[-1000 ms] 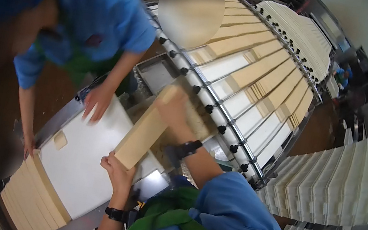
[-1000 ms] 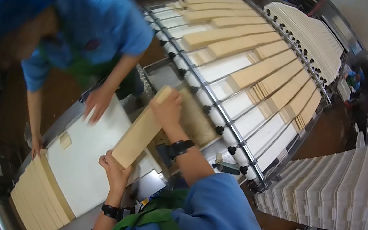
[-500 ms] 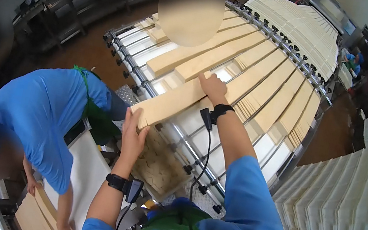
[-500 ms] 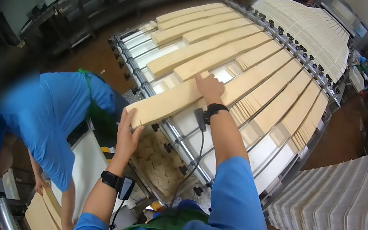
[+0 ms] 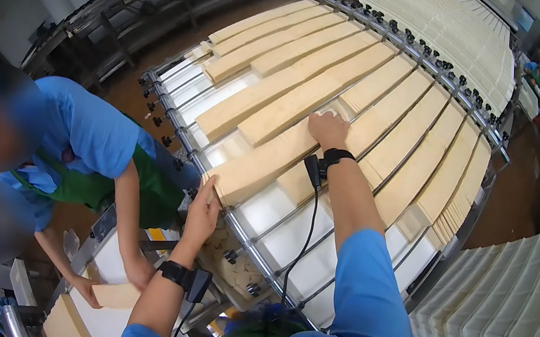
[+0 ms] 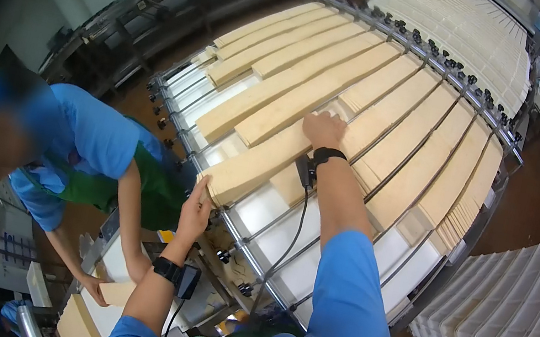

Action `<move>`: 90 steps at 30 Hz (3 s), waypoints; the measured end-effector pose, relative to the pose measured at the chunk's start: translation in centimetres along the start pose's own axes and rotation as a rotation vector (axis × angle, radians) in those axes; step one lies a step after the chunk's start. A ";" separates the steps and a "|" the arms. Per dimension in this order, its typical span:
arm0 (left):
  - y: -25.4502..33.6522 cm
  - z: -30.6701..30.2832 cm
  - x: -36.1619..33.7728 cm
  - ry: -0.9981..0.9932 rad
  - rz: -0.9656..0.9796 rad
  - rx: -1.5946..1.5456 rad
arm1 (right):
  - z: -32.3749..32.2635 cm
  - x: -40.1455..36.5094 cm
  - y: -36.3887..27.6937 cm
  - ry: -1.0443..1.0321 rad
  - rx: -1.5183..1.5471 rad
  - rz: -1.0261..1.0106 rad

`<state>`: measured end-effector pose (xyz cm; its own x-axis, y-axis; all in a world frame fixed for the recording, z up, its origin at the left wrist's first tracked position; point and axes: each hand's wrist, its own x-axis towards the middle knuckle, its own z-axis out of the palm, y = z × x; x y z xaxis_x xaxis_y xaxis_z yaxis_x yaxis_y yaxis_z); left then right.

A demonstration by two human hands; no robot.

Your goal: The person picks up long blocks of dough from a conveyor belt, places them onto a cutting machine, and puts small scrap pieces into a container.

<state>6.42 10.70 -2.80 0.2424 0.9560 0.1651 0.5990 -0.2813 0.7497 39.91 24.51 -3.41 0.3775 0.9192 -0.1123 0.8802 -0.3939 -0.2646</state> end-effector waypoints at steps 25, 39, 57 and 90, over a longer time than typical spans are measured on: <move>-0.7 4.0 3.9 -0.073 0.047 -0.296 | 3.4 -2.3 -1.4 0.214 0.014 0.134; -7.2 -3.7 -19.9 0.353 -0.344 -0.188 | 2.7 -10.5 -4.5 0.381 0.080 -0.254; -18.8 -19.6 -48.5 1.160 -0.898 0.513 | 14.2 -38.3 -28.5 -0.427 0.305 -1.016; -22.8 -27.4 -56.1 0.679 -1.342 0.630 | 30.5 -66.1 -62.4 -0.468 -0.015 -0.966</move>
<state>-41.76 -34.21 -11.57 -0.9404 0.3399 0.0105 0.3322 0.9116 0.2421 -48.74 -11.66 -8.65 -0.6255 0.7492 -0.2181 0.7515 0.5033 -0.4265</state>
